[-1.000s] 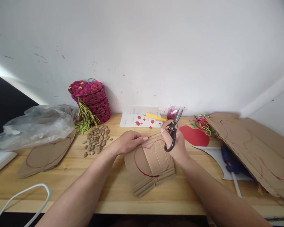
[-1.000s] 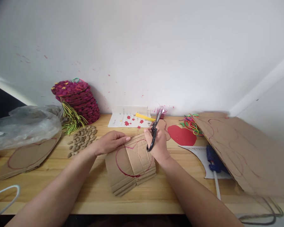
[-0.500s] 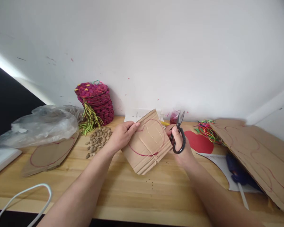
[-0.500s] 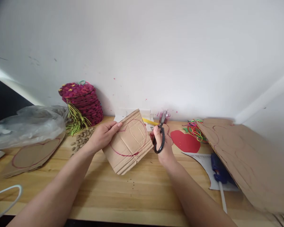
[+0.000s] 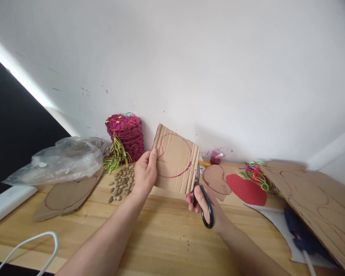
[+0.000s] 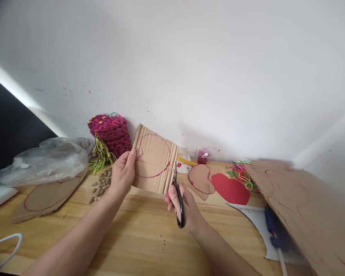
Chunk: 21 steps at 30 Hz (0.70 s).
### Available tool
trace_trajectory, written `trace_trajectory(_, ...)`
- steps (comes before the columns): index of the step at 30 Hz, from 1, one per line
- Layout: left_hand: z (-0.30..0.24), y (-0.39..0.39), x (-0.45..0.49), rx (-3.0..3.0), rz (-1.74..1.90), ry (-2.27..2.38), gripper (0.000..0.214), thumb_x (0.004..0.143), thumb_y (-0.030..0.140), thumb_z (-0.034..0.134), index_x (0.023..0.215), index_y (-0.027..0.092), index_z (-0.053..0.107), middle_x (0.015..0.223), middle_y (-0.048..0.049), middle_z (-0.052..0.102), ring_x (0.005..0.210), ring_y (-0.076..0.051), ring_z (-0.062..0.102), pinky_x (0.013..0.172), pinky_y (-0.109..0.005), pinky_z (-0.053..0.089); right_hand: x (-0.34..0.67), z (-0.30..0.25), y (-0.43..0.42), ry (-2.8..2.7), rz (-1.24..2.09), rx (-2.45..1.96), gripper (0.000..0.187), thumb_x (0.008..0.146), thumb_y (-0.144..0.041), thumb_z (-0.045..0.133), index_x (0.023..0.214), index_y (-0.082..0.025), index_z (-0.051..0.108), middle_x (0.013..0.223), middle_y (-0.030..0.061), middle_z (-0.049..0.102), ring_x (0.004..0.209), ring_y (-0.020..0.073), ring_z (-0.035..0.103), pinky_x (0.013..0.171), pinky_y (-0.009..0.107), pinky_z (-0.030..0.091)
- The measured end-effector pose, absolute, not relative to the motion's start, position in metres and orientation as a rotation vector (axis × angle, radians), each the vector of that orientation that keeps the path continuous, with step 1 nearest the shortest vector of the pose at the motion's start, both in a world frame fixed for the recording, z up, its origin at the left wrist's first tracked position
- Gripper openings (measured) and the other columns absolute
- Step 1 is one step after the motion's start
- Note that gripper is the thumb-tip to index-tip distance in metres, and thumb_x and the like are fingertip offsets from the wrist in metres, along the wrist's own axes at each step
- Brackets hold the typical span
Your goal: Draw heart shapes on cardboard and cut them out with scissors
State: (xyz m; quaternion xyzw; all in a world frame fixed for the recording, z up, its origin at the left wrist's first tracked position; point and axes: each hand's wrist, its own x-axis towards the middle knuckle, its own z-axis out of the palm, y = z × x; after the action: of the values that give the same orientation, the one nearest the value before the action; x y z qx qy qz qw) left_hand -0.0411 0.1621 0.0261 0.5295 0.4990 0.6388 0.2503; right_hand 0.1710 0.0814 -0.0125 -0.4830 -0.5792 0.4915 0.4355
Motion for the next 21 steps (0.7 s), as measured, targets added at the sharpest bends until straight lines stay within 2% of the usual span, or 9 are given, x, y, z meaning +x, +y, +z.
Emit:
trace_trajectory(6,0.024,0.161,-0.038,1.434,1.747,1.394,0.041,0.1,0.047,0.05,0.068,0.023,0.041,0.066,0.0046,0.035,0.063,-0.014,0.034,0.059,-0.028,0.029,0.174,-0.01,0.08,-1.515,1.15,-1.218,0.058,0.098,-0.078,0.044,0.083,-0.023,0.057,0.078,0.0038,0.065,0.063,0.0175,0.062,0.057,0.031,0.045)
trace_trajectory(21,0.032,0.161,-0.045,1.621,1.644,1.534,0.039,0.099,0.045,0.049,0.067,0.023,0.045,0.062,0.0047,0.039,0.062,-0.015,0.039,0.059,-0.028,0.032,0.183,-0.008,0.083,-1.634,1.142,-1.246,0.053,0.101,-0.073,0.043,0.084,-0.023,0.053,0.079,0.0011,0.06,0.069,0.0178,0.061,0.065,0.033,0.049)
